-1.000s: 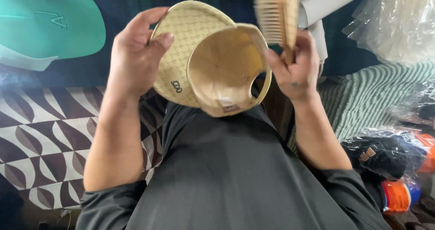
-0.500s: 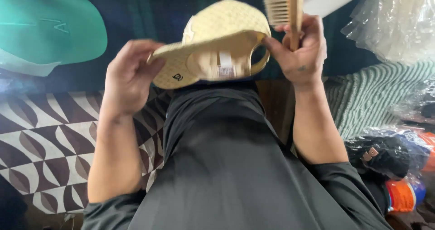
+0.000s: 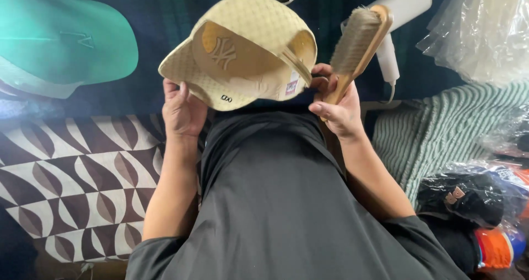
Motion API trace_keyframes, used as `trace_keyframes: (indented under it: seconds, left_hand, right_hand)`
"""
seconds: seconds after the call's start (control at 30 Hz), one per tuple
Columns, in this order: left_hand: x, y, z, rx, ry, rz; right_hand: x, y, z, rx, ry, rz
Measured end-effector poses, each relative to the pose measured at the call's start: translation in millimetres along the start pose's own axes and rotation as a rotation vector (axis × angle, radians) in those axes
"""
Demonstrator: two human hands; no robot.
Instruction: Using a hair dryer and a brush to shape and clean a new baseball cap
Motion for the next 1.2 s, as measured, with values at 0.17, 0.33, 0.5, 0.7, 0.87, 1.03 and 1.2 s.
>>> trace_keyframes:
  seconds: [0.17,0.33,0.5,0.7,0.87,1.03,1.2]
  left_hand:
    - [-6.6,27.8,-14.7,0.043,-0.051,-0.022]
    - [-11.6,7.6,-29.9,0.070,-0.091,-0.009]
    - [-13.4,5.7,-40.2,0.102,-0.124,-0.015]
    - [-10.1,15.0,-46.2,0.113,-0.161,-0.008]
    - [-7.0,14.5,-53.3,0.130,-0.205,0.036]
    - [-4.0,-44.2,-93.2,0.105,-0.347,0.059]
    - [10.8,-36.3,-97.1,-0.184,-0.480,0.262]
  right_hand:
    - [-14.9,10.0,-6.6,0.208,-0.141,0.102]
    - [-11.6,3.1,1.3,0.229,-0.166,0.137]
    - [-12.8,14.2,-5.7,0.213,-0.166,0.141]
    - [-8.8,17.5,-15.2,0.540,-0.310,0.239]
    - [-15.5,27.3,-32.1,0.593,-0.433,0.260]
    - [-20.6,37.9,-50.6,0.598,-0.449,0.244]
    - [-21.7,37.6,-58.9,0.637,-0.478,0.221]
Point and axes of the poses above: each hand's wrist, its own x-axis away from the middle knuckle, its own y-axis out of the palm, z = x × y, the point moved 7 cm from there along -x, towards the middle knuckle, and after that the axes turned 2 degrees about -y, right-handed, at the moved point
